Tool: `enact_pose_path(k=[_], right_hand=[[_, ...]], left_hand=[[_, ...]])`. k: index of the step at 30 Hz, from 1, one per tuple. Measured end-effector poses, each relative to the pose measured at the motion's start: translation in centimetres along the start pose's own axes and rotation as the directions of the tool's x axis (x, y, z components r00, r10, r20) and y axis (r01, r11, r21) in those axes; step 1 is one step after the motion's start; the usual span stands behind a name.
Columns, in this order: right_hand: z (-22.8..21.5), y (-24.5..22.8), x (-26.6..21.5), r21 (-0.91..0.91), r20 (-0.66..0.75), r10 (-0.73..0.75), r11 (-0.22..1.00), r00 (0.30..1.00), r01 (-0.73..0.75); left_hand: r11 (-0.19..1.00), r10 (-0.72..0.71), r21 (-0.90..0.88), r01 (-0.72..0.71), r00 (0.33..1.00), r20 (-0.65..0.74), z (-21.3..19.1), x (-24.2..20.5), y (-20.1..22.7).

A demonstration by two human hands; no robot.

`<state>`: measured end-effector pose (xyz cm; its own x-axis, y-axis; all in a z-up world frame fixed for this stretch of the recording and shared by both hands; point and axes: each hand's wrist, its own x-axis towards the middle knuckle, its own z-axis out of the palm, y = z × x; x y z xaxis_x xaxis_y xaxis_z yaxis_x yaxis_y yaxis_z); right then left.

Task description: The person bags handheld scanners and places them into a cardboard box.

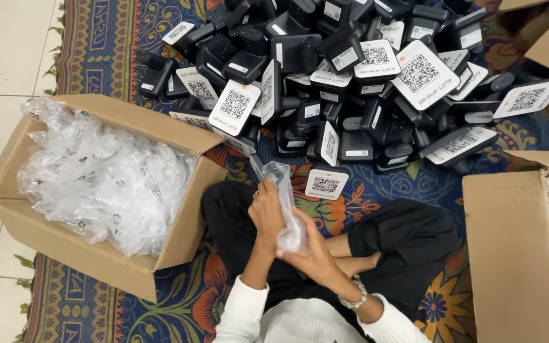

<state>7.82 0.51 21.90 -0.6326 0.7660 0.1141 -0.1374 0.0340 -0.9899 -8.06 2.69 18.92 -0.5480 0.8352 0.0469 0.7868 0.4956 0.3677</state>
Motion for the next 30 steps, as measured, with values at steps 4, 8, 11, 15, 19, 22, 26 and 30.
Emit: enact_pose_path(k=[4, 8, 11, 15, 19, 22, 26, 30], right_hand=[[-4.1, 3.0, 1.0, 0.287, -0.291, 0.234, 0.946, 0.928, -0.149], [-11.6, 9.7, -1.0, 0.731, -0.293, 0.471, 0.671, 0.832, -0.122], [-12.0, 7.1, -0.8, 0.740, -0.282, 0.436, 0.666, 0.854, -0.095], [-11.4, 6.2, -0.3, 0.689, -0.317, 0.369, 0.722, 0.874, -0.055], [-10.1, 5.2, 0.0, 0.692, -0.327, 0.317, 0.722, 0.890, -0.003], [-9.7, 4.3, 0.1, 0.606, -0.395, 0.298, 0.796, 0.869, 0.002], [-9.8, 4.3, 0.2, 0.508, -0.421, 0.232, 0.861, 0.877, 0.016], [-9.3, 2.2, 1.1, 0.528, -0.393, 0.257, 0.849, 0.883, -0.013]], left_hand=[[0.965, -0.016, -0.261, 0.002, 0.998, -0.053, -0.4, 0.8, -1.1], [-0.087, -0.034, -0.901, 0.426, 0.902, 0.430, 1.2, 1.7, -5.1], [-0.406, 0.034, -0.748, 0.524, 0.827, 0.561, 2.9, 1.4, -7.1], [-0.661, 0.194, -0.526, 0.534, 0.800, 0.568, 8.6, 1.6, -10.8], [-0.644, 0.082, -0.535, 0.547, 0.745, 0.662, 6.6, 1.4, -9.4], [0.118, -0.417, -0.910, 0.398, 0.851, 0.318, 0.1, 0.3, -4.7], [0.626, 0.121, -0.704, -0.336, 0.934, -0.337, -7.3, -1.6, -0.4], [0.558, 0.616, -0.567, -0.605, 0.761, -0.206, -10.1, -1.8, 1.8]])
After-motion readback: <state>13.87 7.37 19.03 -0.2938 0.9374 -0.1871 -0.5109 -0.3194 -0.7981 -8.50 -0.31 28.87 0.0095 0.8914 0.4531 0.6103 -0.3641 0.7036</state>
